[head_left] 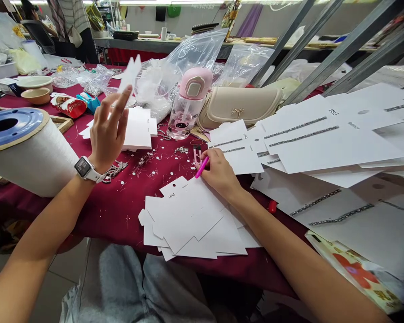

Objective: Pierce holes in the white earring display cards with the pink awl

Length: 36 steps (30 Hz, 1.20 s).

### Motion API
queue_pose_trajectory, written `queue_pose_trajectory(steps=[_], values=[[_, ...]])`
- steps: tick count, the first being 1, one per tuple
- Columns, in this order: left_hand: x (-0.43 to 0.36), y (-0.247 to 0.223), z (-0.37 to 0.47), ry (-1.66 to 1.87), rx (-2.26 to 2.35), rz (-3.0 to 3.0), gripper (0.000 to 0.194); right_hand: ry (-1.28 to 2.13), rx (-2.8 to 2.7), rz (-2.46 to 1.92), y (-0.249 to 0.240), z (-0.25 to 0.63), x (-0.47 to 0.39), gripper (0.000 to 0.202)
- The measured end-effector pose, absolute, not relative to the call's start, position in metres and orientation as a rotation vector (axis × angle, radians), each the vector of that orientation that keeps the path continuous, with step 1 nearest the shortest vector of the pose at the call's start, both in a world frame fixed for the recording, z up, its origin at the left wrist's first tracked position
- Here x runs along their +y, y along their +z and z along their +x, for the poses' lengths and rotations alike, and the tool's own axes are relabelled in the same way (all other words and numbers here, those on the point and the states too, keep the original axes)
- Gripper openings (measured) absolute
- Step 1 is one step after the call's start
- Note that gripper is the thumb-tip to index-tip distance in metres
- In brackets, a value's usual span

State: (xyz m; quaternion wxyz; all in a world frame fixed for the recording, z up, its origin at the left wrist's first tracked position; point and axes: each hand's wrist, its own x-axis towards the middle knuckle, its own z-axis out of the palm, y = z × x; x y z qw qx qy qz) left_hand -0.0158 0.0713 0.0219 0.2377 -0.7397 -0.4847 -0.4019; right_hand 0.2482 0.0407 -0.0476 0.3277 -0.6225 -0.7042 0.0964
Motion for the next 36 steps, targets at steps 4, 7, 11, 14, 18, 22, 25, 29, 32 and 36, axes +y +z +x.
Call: queue_pose_trajectory(steps=[4, 7, 11, 14, 18, 22, 25, 29, 32, 36], values=[[0.063, 0.018, -0.012, -0.872, -1.171, -2.203, 0.041, 0.442, -1.612, -1.502, -0.034, 0.241, 0.036, 0.022], [0.055, 0.012, -0.003, -0.652, -0.977, -2.419, 0.046, 0.959, -1.344, -1.229, -0.019, 0.23, 0.027, 0.028], [0.046, 0.004, 0.012, -0.387, -0.694, -2.571, 0.054, 1.258, -1.125, -1.057, -0.009, 0.22, 0.017, 0.026], [0.041, 0.001, 0.02, -0.311, -0.558, -2.649, 0.05, 1.288, -1.021, -1.067, -0.011, 0.22, 0.016, 0.025], [0.05, 0.009, 0.017, -0.406, -0.673, -2.648, 0.05, 1.208, -0.91, -1.074, -0.017, 0.227, 0.019, 0.03], [0.072, 0.022, 0.0, -0.75, -1.57, -2.196, 0.048, 1.109, -0.959, -1.107, -0.021, 0.234, 0.022, 0.031], [0.081, 0.028, -0.015, -0.462, -2.161, -1.922, 0.053, 1.116, -0.953, -1.127, -0.023, 0.235, 0.022, 0.03], [0.085, 0.024, -0.029, -0.35, -2.401, -2.117, 0.043, 1.125, -0.963, -1.119, -0.024, 0.235, 0.022, 0.03], [0.089, 0.021, -0.037, -0.604, -2.634, -2.414, 0.036, 1.16, -0.894, -1.106, -0.023, 0.235, 0.022, 0.03], [0.091, 0.021, -0.042, -0.877, -2.79, -2.442, 0.029, 1.219, -0.814, -1.087, -0.021, 0.236, 0.021, 0.029]])
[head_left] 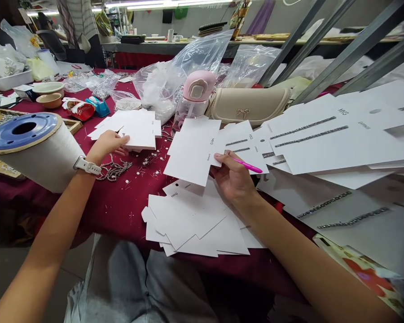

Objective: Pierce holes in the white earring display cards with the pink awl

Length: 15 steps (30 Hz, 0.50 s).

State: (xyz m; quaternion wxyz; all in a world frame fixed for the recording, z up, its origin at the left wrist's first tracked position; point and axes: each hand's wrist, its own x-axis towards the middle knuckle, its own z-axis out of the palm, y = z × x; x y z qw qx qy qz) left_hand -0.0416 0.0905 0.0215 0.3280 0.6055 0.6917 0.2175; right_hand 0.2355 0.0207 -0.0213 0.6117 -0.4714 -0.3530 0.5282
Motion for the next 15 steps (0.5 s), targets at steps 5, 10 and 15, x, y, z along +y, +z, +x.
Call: queue_pose_trajectory(steps=[5, 10, 15], values=[[0.085, 0.026, -0.029, 0.823, 1.476, 1.107, 0.013, 1.205, -0.801, -1.046, -0.019, 0.237, 0.018, 0.029], [0.084, 0.03, -0.011, 0.812, 1.205, 0.776, 0.012, 1.223, -0.75, -0.973, -0.018, 0.239, 0.017, 0.029], [0.077, 0.029, -0.004, 0.917, 0.95, 0.757, 0.014, 1.148, -0.742, -0.903, -0.016, 0.247, 0.02, 0.028]])
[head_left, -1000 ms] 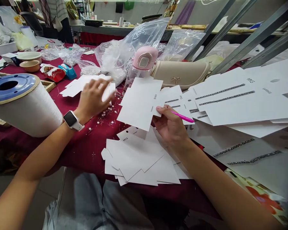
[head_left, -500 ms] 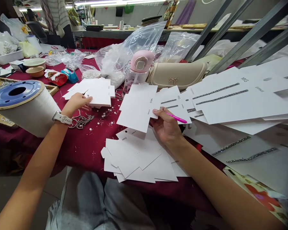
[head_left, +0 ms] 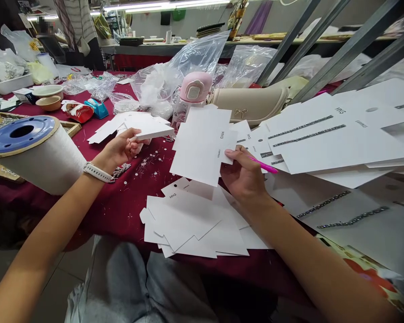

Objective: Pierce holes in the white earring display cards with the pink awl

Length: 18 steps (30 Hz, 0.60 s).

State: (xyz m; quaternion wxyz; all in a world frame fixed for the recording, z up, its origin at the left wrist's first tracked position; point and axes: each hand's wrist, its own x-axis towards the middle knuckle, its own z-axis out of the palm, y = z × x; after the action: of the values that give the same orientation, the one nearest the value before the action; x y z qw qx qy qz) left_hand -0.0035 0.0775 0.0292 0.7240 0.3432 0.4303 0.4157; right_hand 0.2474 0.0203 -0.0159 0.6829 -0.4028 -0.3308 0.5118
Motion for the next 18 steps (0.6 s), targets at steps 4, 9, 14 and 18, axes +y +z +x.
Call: queue_pose_trajectory(steps=[4, 9, 14, 18], values=[[0.066, 0.028, 0.006, 1.06, 0.972, 0.86, 0.007, 1.073, -0.74, -0.861, -0.014, 0.254, 0.024, 0.024], [0.063, 0.031, 0.014, 1.167, 1.058, 0.765, 0.014, 1.061, -0.757, -0.834, -0.015, 0.258, 0.025, 0.025], [0.061, 0.022, 0.017, 1.028, 1.155, 0.746, 0.012, 1.07, -0.911, -0.852, -0.008, 0.259, 0.02, 0.027], [0.056, 0.017, 0.012, 0.663, 1.22, 0.975, 0.036, 1.171, -1.055, -0.915, 0.003, 0.262, 0.014, 0.028]])
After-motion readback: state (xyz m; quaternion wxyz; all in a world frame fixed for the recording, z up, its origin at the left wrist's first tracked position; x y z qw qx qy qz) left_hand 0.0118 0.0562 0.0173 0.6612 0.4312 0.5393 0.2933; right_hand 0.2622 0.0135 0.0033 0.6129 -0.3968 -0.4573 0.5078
